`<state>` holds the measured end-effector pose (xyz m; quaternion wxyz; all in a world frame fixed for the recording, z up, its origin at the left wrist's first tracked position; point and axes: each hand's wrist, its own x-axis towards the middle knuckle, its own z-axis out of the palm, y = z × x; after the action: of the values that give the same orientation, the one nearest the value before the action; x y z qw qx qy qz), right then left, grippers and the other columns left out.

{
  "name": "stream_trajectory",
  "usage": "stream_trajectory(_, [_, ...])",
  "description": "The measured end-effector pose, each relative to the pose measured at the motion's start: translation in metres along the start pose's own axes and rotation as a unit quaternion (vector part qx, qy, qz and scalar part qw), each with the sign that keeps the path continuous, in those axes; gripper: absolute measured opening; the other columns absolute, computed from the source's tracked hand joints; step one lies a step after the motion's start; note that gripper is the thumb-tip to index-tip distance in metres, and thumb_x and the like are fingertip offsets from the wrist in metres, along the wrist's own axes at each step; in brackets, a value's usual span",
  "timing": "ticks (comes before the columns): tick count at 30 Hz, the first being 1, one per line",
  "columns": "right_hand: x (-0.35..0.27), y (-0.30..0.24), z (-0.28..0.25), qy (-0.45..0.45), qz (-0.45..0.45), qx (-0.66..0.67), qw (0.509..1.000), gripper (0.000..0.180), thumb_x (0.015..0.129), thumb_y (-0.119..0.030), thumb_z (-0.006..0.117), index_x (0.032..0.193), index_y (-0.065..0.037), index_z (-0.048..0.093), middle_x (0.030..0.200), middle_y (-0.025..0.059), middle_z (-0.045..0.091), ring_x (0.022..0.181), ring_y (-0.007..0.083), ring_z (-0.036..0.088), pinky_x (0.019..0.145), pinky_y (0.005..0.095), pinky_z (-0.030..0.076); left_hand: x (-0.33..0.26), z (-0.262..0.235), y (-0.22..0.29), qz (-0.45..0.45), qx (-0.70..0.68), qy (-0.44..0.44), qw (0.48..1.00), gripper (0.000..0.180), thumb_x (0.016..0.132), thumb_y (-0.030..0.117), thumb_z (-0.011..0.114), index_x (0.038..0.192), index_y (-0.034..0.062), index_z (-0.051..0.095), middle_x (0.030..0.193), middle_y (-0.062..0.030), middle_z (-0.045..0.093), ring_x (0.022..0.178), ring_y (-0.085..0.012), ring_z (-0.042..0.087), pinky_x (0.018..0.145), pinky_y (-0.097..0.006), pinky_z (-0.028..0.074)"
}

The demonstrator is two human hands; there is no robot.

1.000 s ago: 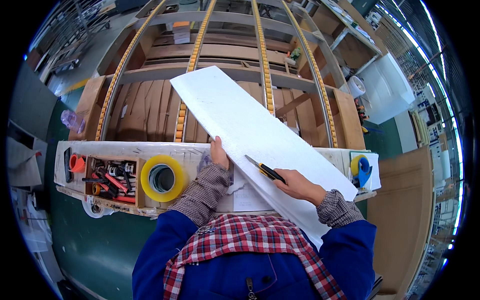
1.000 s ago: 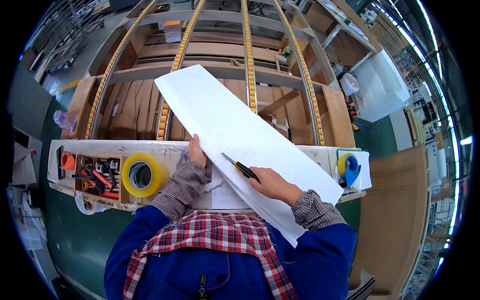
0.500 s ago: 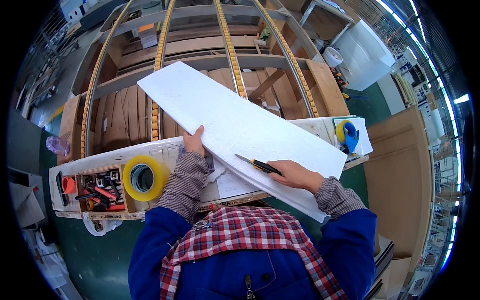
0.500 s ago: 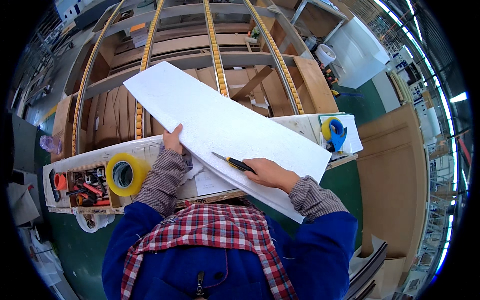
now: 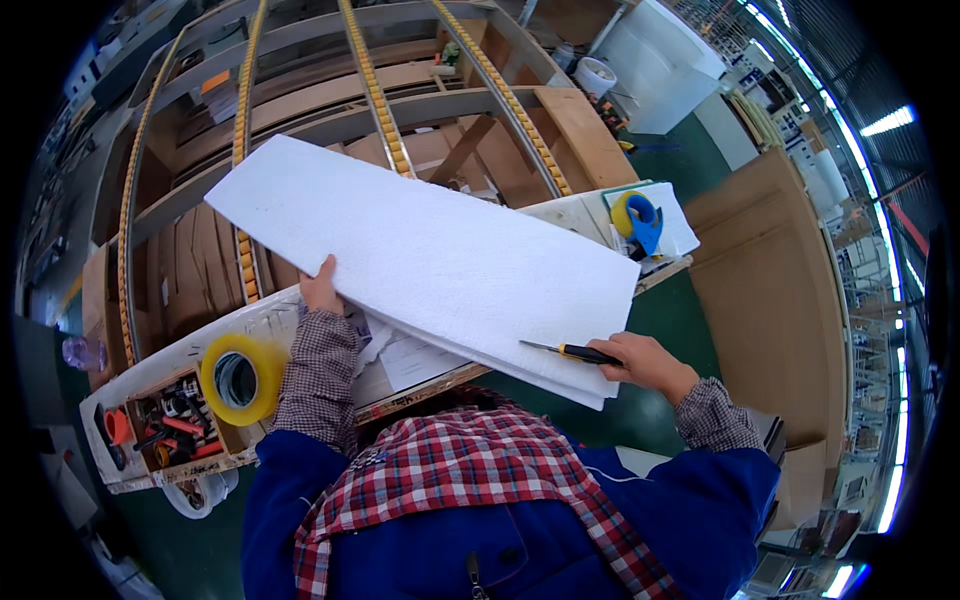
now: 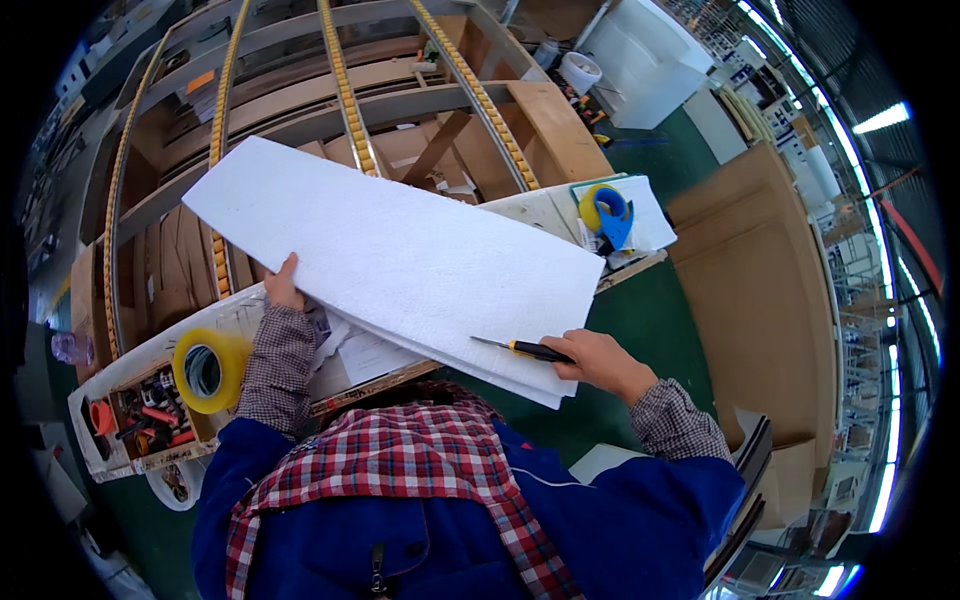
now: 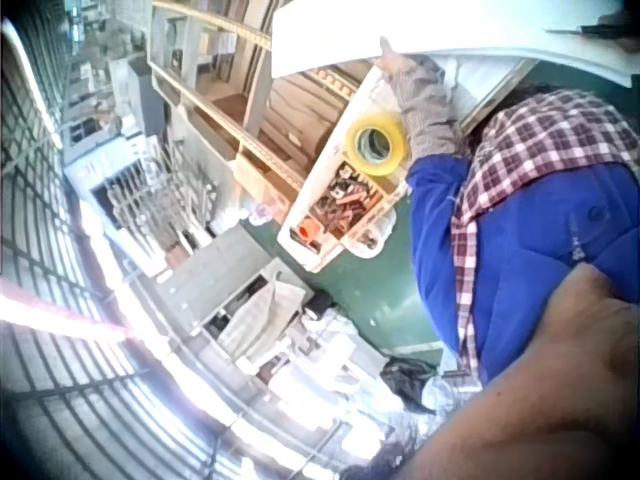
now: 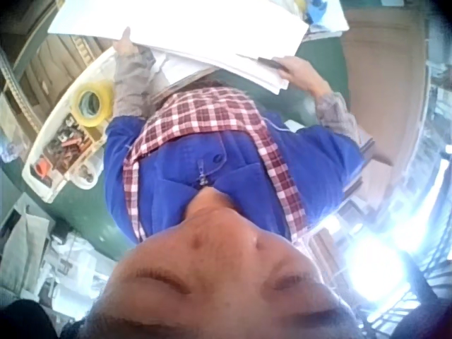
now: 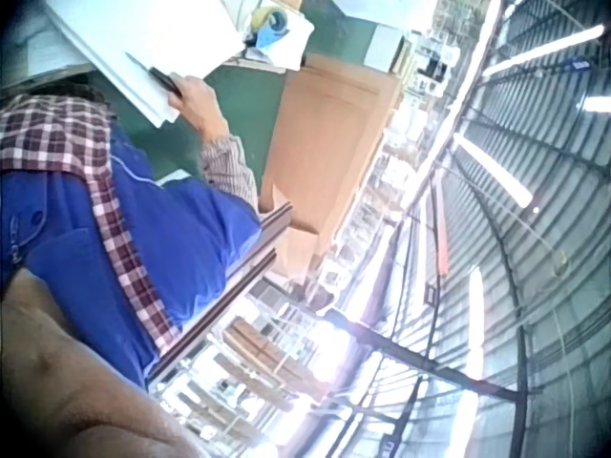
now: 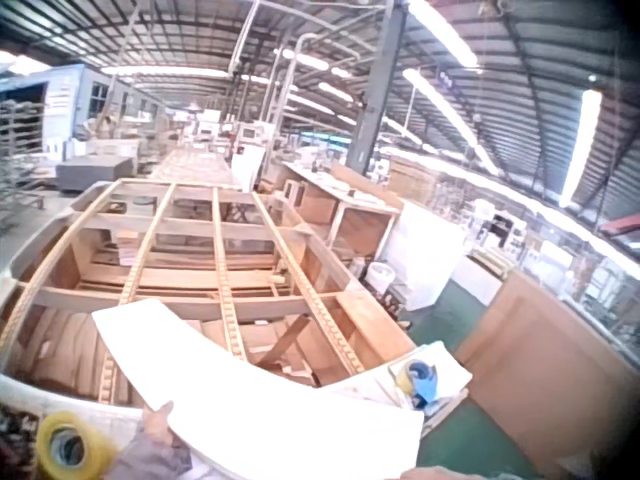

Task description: The person cuts white foam sheets with a utility knife, places them between brown wooden slats, and then applies a white protective film over the assembled stack. The person works at a table in a factory setting.

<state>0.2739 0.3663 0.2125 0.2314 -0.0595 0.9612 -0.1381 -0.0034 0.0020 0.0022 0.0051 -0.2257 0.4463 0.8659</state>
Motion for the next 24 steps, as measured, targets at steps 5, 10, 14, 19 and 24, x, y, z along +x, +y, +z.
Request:
stream_trajectory(5, [-0.059, 0.019, 0.011, 0.051, 0.051, -0.046, 0.996, 0.036, 0.075, -0.018, 0.061, 0.11, -0.013, 0.054, 0.078, 0.0091, 0.054, 0.074, 0.0251, 0.054, 0.066, 0.0353, 0.047, 0.005, -0.005, -0.001, -0.009, -0.005, -0.01, 1.0, 0.048, 0.079, -0.001, 0.061, 0.121, -0.0028, 0.038, 0.114, -0.0178, 0.051, 0.1, -0.0296, 0.055, 0.085, -0.04, 0.048])
stream_trajectory(10, [-0.121, 0.052, 0.025, 0.096, 0.087, -0.094, 0.987, 0.033, 0.072, -0.016, 0.065, 0.103, -0.009, 0.055, 0.079, 0.0092, 0.054, 0.075, 0.026, 0.054, 0.065, 0.036, 0.047, 0.007, -0.009, -0.002, -0.009, -0.015, -0.02, 1.0, 0.054, 0.079, -0.001, 0.06, 0.126, -0.0026, 0.034, 0.118, -0.0188, 0.049, 0.105, -0.0306, 0.052, 0.088, -0.04, 0.046])
stream_trajectory(14, [-0.148, 0.094, 0.055, 0.271, 0.127, -0.084, 0.95, 0.03, 0.067, -0.017, 0.069, 0.091, -0.006, 0.057, 0.082, 0.0103, 0.057, 0.071, 0.0264, 0.056, 0.063, 0.0357, 0.047, 0.008, -0.016, -0.003, 0.019, -0.043, -0.046, 0.998, 0.055, 0.079, -0.002, 0.059, 0.128, -0.0026, 0.033, 0.12, -0.0176, 0.048, 0.105, -0.0312, 0.051, 0.09, -0.04, 0.044])
stream_trajectory(19, [-0.06, 0.061, 0.047, 0.364, 0.336, 0.393, 0.775, 0.025, 0.073, -0.014, 0.072, 0.085, 0.0, 0.055, 0.073, 0.0017, 0.054, 0.063, 0.011, 0.053, 0.057, 0.0275, 0.044, 0.005, -0.004, -0.01, -0.019, -0.075, -0.042, 0.996, 0.054, 0.079, 0.0, 0.06, 0.127, -0.0005, 0.035, 0.118, -0.0164, 0.049, 0.104, -0.0306, 0.051, 0.089, -0.04, 0.044])
stream_trajectory(24, [0.026, 0.042, 0.039, 0.26, 0.255, 0.577, 0.731, 0.022, 0.069, -0.009, 0.074, 0.078, -0.005, 0.054, 0.068, -0.0009, 0.05, 0.058, 0.0111, 0.048, 0.052, 0.026, 0.039, -0.002, -0.005, 0.0, -0.02, -0.101, -0.049, 0.993, 0.051, 0.079, 0.0, 0.059, 0.125, -0.0025, 0.035, 0.116, -0.0176, 0.05, 0.101, -0.0304, 0.053, 0.086, -0.04, 0.046])
